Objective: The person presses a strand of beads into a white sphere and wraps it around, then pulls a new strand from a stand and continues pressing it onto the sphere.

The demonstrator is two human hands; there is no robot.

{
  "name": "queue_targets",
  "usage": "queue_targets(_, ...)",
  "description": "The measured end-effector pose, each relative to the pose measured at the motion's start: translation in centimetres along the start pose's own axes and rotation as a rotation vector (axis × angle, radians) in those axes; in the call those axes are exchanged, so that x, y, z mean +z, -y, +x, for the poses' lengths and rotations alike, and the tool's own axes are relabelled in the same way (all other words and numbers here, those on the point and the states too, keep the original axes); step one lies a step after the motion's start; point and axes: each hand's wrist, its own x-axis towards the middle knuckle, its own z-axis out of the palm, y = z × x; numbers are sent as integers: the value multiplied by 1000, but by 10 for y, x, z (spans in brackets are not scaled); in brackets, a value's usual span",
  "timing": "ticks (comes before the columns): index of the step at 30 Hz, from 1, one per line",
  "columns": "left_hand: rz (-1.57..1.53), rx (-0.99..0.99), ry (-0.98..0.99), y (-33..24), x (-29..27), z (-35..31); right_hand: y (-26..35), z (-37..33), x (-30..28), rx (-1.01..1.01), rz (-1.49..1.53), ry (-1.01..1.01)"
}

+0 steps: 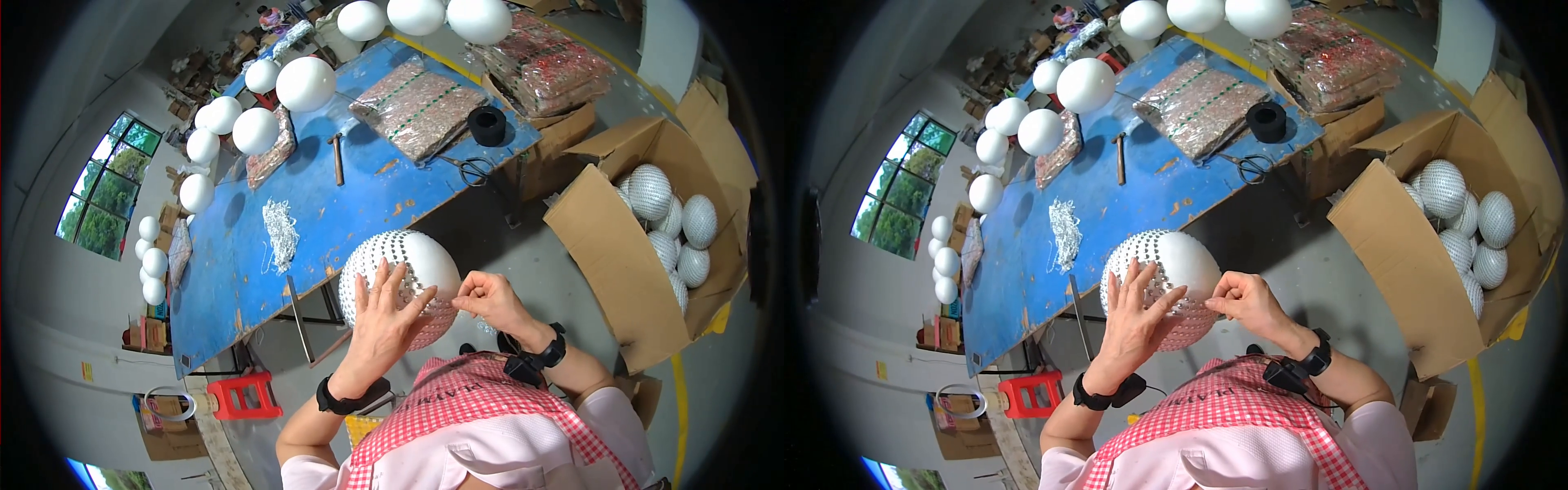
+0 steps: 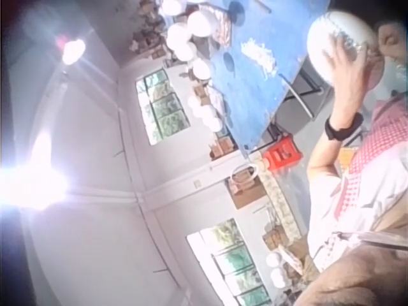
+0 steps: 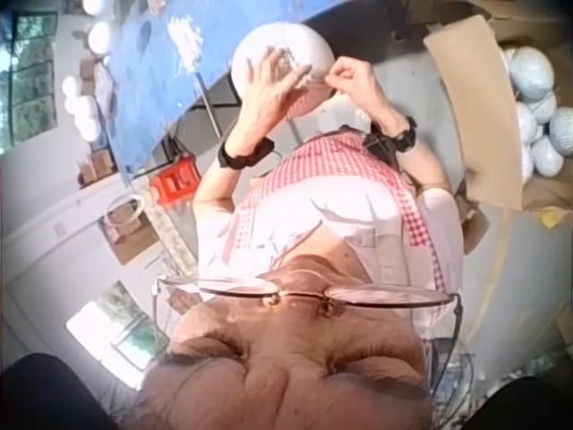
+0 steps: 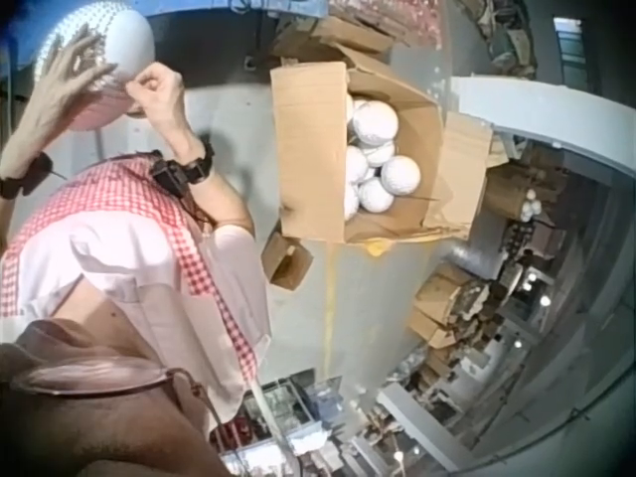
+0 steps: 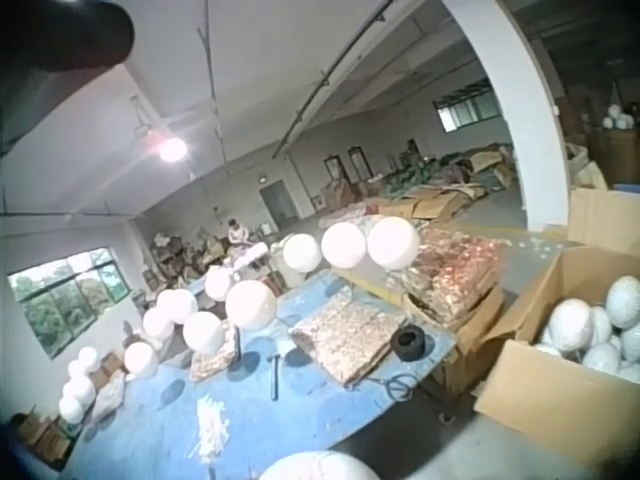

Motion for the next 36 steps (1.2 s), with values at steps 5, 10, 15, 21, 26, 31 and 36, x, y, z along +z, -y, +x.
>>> queue_targets(5,-68,-16,-24,3,-3,-2,5,-1,0,44,-10,26)
queue_targets(10,-97,-6,-7,3,-9,1,9,0,1,59,-3,37)
queue_targets(15,-63,-26,16,4,-11,0,26,-13,0,80,126,150)
queue_targets(21,-115,-25,6,5,-11,3,12,-3,-4,152,115,137)
queue_targets(26,-111,-22,25,14,-4,0,0,9,0,82,70,101)
queue_targets(31,-156,-103,49,10,-6,7,4,15,4,63,-58,75)
queue_targets(36,-34,-69,25,14,-1,7,11,16,3,69,-144,53)
